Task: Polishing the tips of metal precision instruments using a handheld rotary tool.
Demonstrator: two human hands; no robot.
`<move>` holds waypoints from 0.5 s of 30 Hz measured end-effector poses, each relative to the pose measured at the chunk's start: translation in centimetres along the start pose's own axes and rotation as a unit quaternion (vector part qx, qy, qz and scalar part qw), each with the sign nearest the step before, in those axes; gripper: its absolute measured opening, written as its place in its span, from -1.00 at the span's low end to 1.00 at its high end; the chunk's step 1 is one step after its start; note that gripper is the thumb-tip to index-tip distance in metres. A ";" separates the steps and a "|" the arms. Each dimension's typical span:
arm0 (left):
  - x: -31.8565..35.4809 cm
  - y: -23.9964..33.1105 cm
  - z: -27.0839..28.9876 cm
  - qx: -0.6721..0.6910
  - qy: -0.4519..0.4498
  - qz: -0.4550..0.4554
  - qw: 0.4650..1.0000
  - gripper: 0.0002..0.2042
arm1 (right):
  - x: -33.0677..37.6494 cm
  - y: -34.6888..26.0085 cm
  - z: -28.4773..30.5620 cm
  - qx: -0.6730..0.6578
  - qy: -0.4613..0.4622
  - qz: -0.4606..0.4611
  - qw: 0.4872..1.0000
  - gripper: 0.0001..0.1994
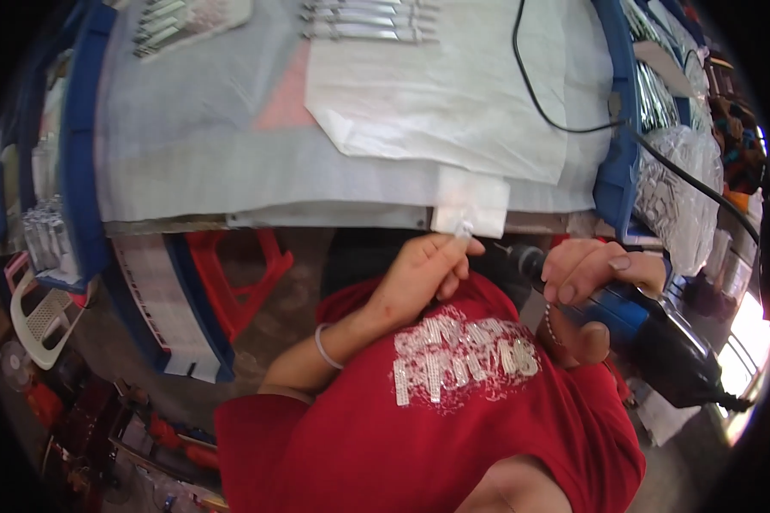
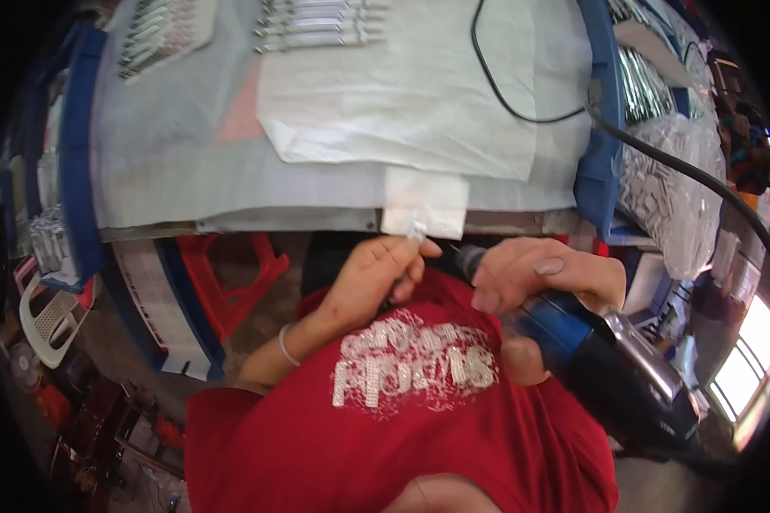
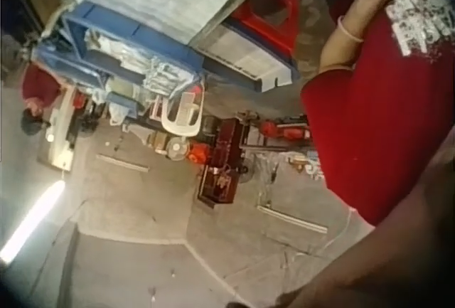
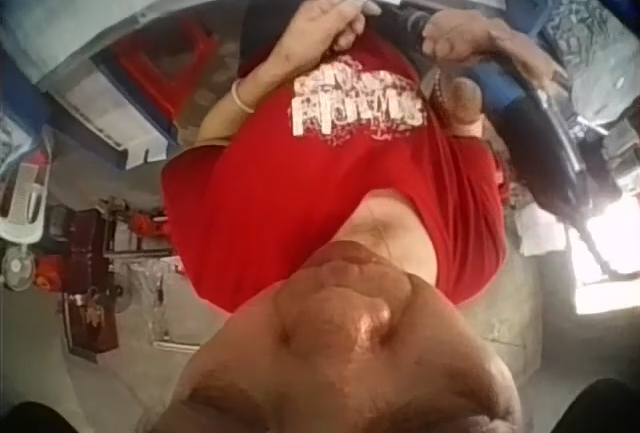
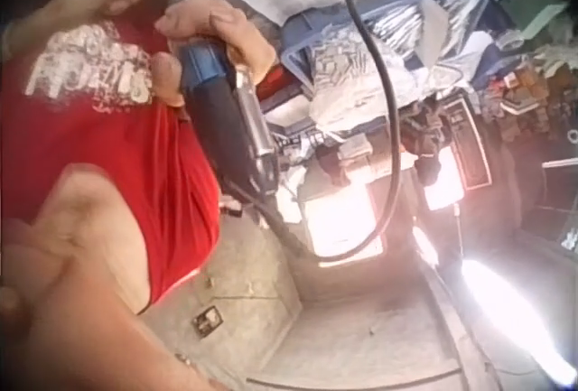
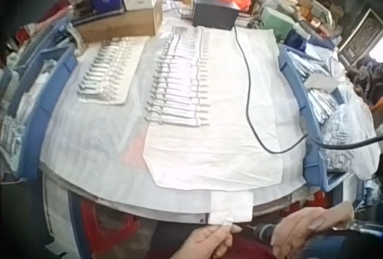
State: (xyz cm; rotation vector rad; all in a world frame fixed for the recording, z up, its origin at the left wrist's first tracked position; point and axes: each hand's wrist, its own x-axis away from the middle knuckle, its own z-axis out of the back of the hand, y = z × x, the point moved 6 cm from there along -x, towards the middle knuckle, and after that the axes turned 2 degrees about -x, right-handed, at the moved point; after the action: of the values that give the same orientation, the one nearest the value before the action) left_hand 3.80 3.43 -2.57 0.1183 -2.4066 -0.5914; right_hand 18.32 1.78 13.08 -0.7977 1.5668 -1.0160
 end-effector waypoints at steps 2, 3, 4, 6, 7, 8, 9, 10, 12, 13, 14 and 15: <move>1.2 1.7 -0.5 -0.063 -0.040 -0.020 0.997 -0.67 | 0.7 0.1 0.5 0.025 0.038 -0.045 0.998 -0.41; 2.0 2.2 -0.4 -0.123 -0.053 0.018 0.991 -0.67 | 1.2 0.3 0.6 0.026 0.070 -0.062 0.995 -0.42; 3.1 3.8 -0.8 -0.182 -0.090 -0.030 0.979 -0.68 | 1.5 0.4 0.7 0.029 0.096 -0.073 0.992 -0.43; 5.3 7.1 -0.8 -0.292 -0.096 -0.109 0.945 -0.70 | 2.0 0.5 0.7 0.024 0.121 -0.097 0.988 -0.44; 6.5 8.7 -0.6 -0.287 -0.087 -0.127 0.946 -0.71 | 2.1 0.4 0.7 0.031 0.128 -0.100 0.986 -0.45; 7.7 10.6 -0.2 -0.284 -0.066 -0.171 0.941 -0.73 | 2.2 0.5 0.6 0.024 0.126 -0.113 0.985 -0.45; 9.0 12.7 0.4 -0.329 -0.032 -0.210 0.920 -0.72 | 2.2 0.5 0.5 0.025 0.123 -0.120 0.985 -0.45; 10.1 14.9 1.1 -0.372 0.001 -0.249 0.894 -0.71 | 2.2 0.5 0.4 0.026 0.120 -0.128 0.984 -0.45; 11.5 18.8 3.8 -0.312 0.159 -0.273 0.896 -0.84 | 2.1 0.5 0.2 0.023 0.112 -0.133 0.984 -0.48; 11.4 21.6 5.1 -0.351 0.197 -0.305 0.863 -0.87 | 2.2 0.6 0.1 0.024 0.105 -0.139 0.984 -0.49; 11.3 25.1 6.2 -0.377 0.209 -0.380 0.818 -0.89 | 2.2 0.6 -0.1 0.024 0.096 -0.144 0.985 -0.49; 10.6 28.5 7.7 -0.453 0.223 -0.369 0.780 -0.88 | 2.3 0.6 -0.2 0.014 0.093 -0.146 0.985 -0.51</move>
State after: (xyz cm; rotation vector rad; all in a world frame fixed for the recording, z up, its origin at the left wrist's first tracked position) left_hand -7.51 29.43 10.85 0.7037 -1.3287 -1.7790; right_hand 17.66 0.05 11.65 -0.9540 1.6177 -1.3542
